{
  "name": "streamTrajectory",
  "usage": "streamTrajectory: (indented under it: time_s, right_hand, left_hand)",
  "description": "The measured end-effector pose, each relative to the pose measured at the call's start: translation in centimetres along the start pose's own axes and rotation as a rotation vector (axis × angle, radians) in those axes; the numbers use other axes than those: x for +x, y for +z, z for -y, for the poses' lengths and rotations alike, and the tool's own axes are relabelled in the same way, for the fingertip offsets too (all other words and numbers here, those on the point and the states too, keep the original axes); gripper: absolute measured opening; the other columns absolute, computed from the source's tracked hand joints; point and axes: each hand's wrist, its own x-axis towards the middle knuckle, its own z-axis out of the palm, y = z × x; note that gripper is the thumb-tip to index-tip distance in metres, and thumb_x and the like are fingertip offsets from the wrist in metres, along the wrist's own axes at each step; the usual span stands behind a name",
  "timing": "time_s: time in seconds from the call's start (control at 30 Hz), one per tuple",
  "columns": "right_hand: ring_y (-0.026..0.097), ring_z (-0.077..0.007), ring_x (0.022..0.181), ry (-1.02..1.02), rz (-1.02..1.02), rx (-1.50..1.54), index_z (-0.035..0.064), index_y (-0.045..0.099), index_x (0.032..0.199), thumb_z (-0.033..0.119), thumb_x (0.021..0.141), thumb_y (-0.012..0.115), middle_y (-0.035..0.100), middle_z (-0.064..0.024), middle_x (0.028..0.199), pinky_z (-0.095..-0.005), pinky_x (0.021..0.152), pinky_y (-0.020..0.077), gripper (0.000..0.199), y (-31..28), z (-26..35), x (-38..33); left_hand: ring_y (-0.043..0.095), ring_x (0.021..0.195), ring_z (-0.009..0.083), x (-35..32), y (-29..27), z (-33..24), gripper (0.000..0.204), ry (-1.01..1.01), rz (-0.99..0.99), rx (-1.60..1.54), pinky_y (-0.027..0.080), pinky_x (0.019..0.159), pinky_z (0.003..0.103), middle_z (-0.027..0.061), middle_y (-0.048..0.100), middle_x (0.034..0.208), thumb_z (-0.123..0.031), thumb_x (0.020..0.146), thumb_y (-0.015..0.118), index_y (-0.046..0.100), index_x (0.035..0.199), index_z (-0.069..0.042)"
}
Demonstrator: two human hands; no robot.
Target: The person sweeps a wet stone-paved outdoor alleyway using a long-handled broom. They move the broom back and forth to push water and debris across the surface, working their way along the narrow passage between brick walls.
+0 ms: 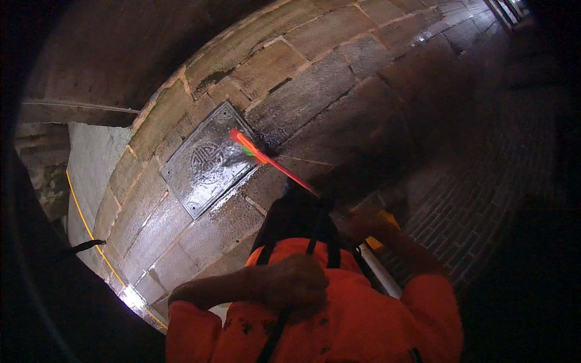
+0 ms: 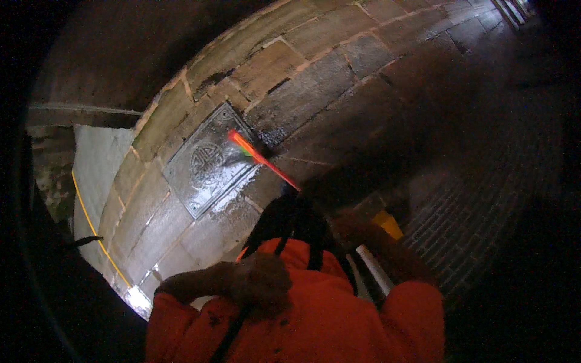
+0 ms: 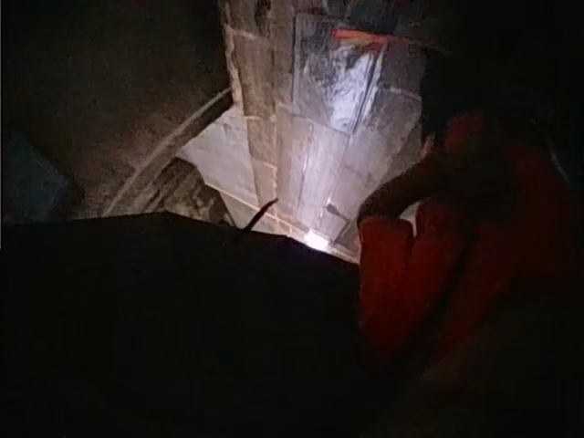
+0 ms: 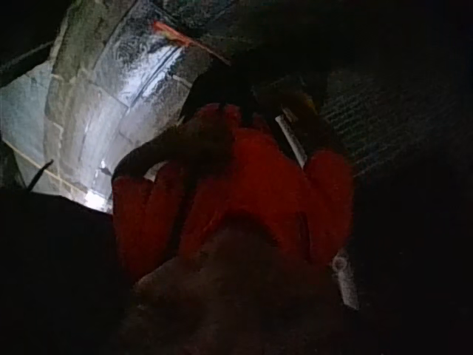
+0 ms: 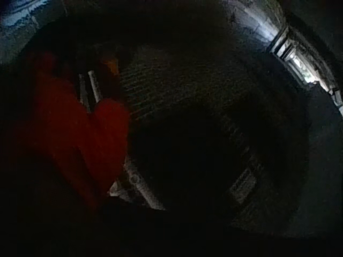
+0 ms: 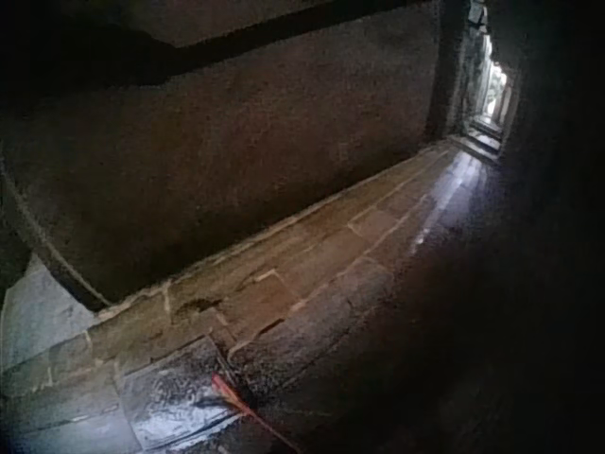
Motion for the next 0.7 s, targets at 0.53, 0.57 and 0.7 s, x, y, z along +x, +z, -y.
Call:
streamTrajectory:
  time_s: [0.53,0.57,0.7]
  right_hand:
    - [0.053,-0.0187,0.062,0.006,-0.269,0.15,0.0096,0.056,0.088,0.027,0.082,0.055,0.054,-0.0042,0.07,-0.0335,0.056,0.0452,0.018,-9.7,-3.9,-8.8]
    - [0.053,-0.0187,0.062,-0.004,-0.239,0.082,0.0096,0.056,0.088,0.027,0.082,0.055,0.054,-0.0042,0.07,-0.0335,0.056,0.0452,0.018,-8.9,-4.1,-7.8]
    - [0.053,-0.0188,0.062,-0.039,-0.031,-0.082,0.0096,0.056,0.088,0.027,0.082,0.055,0.054,-0.0042,0.07,-0.0336,0.056,0.0453,0.018,0.4,-3.4,-1.2]
  left_hand:
    - [0.047,0.054,0.021,-3.9,3.3,-0.4,0.022,-0.045,-0.017,0.057,0.033,0.048,0.036,0.0029,0.04,0.059,-0.022,0.063,0.063,0.045,0.059,-0.011]
    - [0.047,0.053,0.0209,-4.0,3.2,-0.3,0.022,-0.046,-0.008,0.05,0.033,0.048,0.036,0.0029,0.04,0.059,-0.022,0.063,0.063,0.045,0.06,-0.01]
    - [0.046,0.052,0.0203,-3.8,2.4,-0.5,0.022,-0.046,-0.022,-0.005,0.033,0.047,0.035,0.003,0.04,0.058,-0.022,0.063,0.063,0.046,0.062,-0.009]
